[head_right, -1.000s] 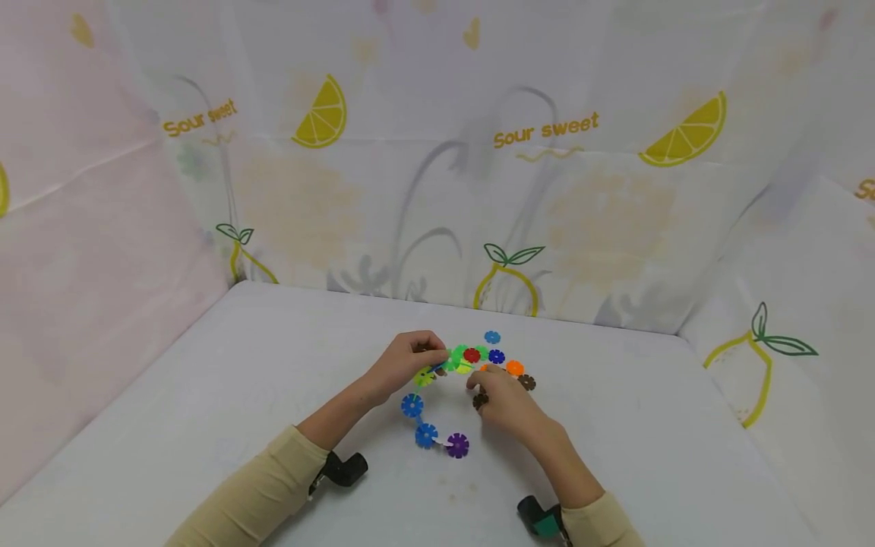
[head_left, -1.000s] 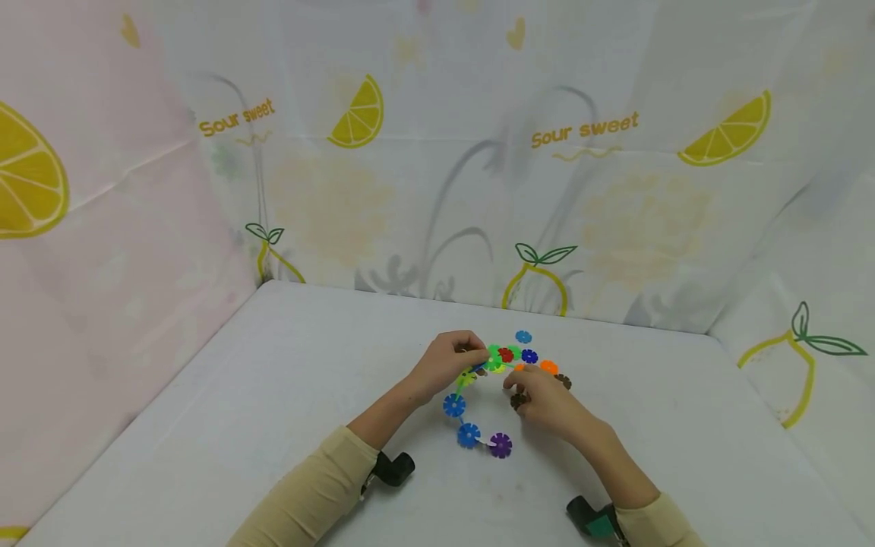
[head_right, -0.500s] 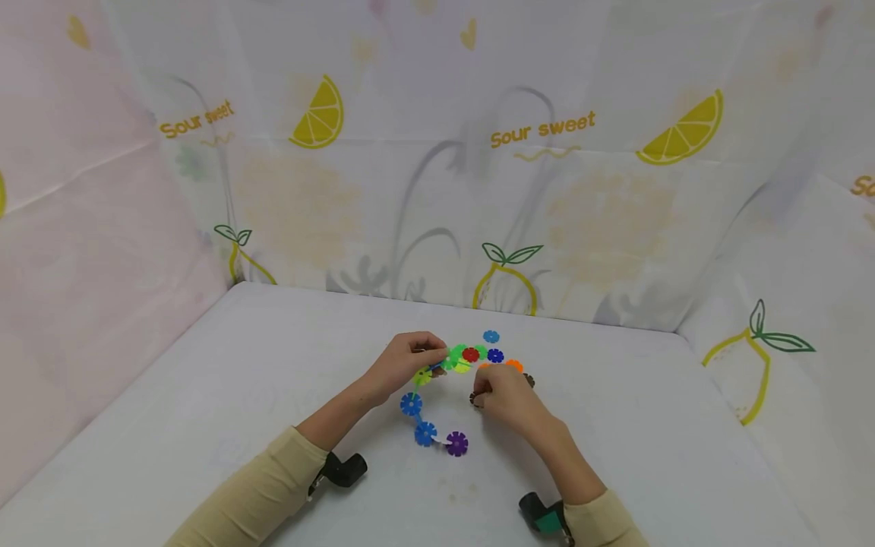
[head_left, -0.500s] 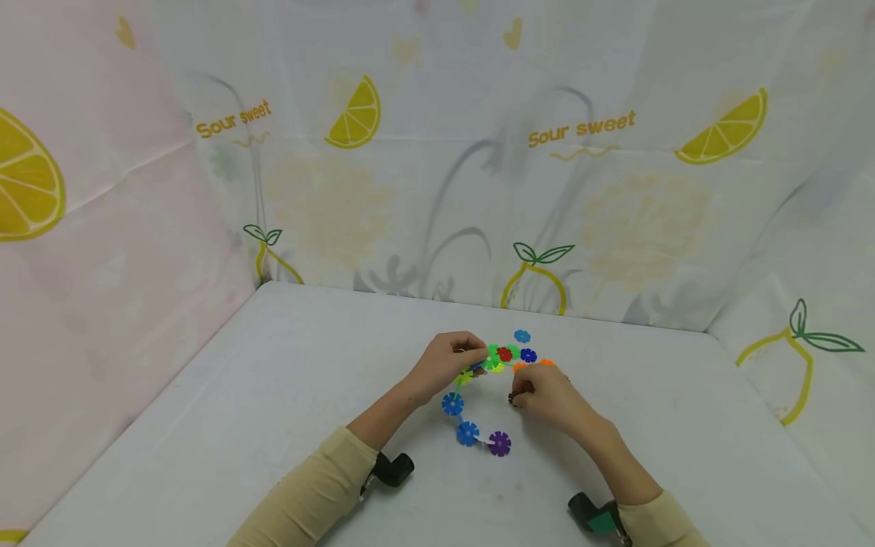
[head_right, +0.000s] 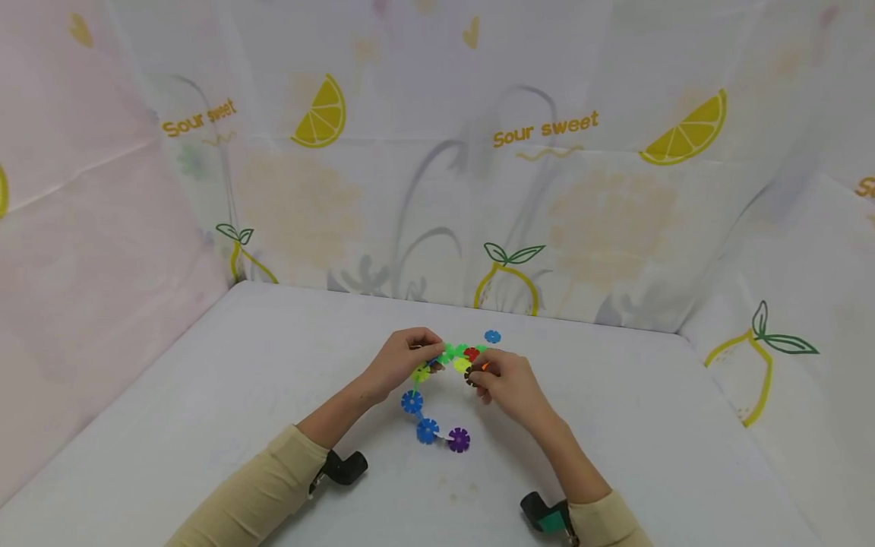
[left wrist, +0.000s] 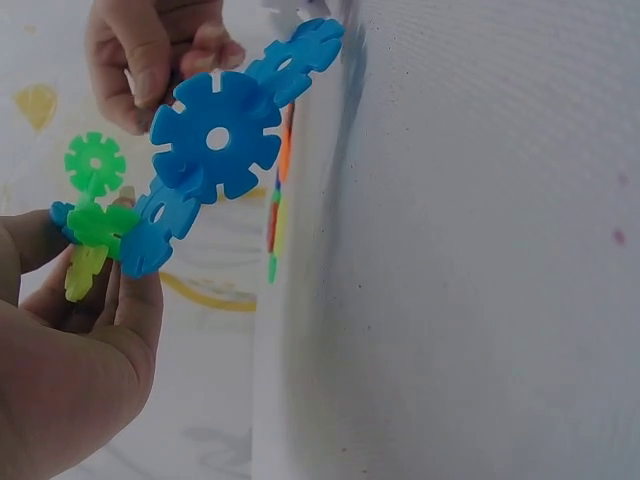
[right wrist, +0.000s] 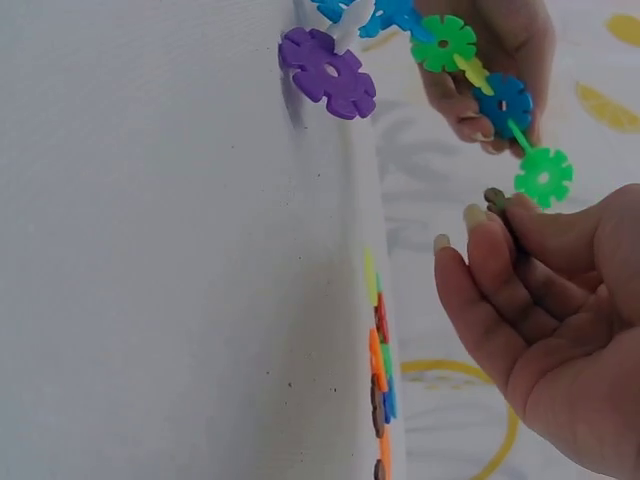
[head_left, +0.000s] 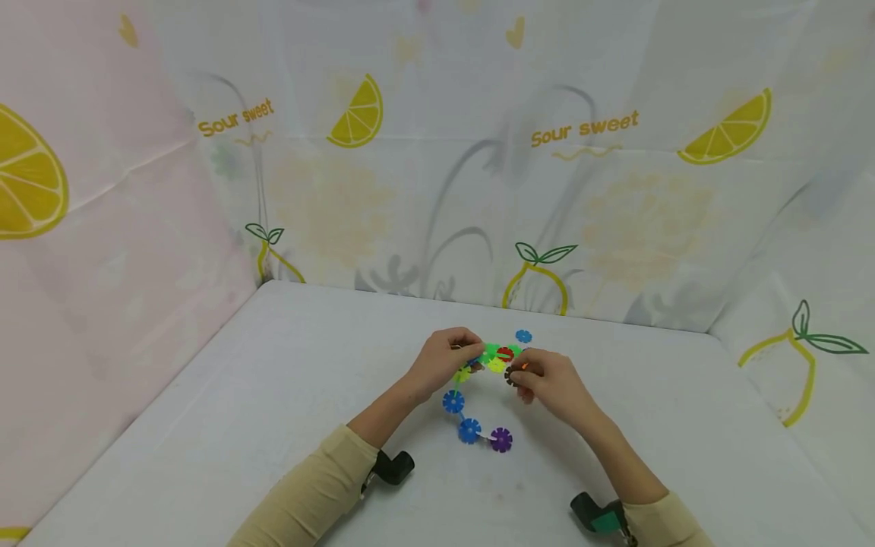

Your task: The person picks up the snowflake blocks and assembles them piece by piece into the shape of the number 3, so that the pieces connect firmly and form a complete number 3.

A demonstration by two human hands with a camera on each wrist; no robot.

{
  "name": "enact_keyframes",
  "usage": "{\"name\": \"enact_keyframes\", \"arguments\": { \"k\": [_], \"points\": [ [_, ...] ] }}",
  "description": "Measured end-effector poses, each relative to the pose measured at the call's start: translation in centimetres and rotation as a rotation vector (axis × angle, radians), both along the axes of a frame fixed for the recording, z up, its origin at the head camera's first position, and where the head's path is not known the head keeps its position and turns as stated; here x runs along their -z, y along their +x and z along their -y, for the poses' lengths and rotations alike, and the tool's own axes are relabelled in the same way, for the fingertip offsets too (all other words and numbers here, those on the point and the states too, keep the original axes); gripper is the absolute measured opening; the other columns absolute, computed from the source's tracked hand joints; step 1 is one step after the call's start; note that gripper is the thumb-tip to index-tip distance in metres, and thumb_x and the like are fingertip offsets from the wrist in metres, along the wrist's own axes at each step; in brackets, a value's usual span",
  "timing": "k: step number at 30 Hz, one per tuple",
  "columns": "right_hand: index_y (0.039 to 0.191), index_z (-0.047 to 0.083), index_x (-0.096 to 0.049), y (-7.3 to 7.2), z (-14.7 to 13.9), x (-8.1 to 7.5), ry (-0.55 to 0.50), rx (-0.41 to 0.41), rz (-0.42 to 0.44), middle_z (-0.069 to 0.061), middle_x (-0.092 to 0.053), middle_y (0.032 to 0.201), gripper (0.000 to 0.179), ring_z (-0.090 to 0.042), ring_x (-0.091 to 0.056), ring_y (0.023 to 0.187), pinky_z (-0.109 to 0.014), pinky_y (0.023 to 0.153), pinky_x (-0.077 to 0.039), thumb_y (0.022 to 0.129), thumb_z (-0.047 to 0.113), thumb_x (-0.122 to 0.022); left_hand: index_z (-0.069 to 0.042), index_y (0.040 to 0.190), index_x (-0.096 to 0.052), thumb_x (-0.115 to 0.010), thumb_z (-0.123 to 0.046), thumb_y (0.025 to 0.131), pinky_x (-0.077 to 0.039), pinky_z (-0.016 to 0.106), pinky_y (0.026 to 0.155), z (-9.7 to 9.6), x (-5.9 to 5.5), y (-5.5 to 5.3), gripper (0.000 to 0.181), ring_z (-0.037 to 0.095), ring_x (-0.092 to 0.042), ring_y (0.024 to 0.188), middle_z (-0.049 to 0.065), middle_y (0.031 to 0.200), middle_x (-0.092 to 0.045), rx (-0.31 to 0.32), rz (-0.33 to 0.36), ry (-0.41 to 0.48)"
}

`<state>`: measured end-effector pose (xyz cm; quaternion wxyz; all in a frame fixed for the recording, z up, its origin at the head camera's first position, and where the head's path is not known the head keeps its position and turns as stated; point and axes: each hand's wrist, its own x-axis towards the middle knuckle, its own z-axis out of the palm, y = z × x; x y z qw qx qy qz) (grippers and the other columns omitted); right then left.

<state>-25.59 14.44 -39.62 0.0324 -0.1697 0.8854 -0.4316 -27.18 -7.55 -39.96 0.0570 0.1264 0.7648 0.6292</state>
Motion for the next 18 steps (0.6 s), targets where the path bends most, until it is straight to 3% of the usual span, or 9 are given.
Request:
{"name": "enact_keyframes", "arguments": {
  "k": [7,18],
  "points": [
    [0.112,-0.002,-0.066,-0.1,-0.5,-0.5,-0.203,-0.003,0.026,-0.028,-0.069,0.096,0.018,-0.016,-0.066,0.069,-0.023,0.068,-0.058,0.099,0.007,-0.058,-0.006,0.105,-0.069,-0.062,-0.024,0.098,-0.058,0.027,0.075,0.0,0.1,-0.1,0.02,0.015,-0.07,0.081,0.011,0.099,-0.068,-0.009,-0.012,0.018],
    [0.119,-0.005,-0.065,0.2,-0.5,-1.2,-0.274,0.056,0.044,-0.024,-0.07,0.094,0.025,-0.013,-0.065,0.068,-0.021,0.068,-0.057,0.098,0.008,-0.059,-0.007,0.105,-0.069,-0.062,-0.024,0.099,-0.058,0.028,0.077,-0.2,0.0,0.0,0.019,0.017,-0.071,0.084,0.01,0.101,-0.069,-0.012,-0.006,0.0]
  ]
}}
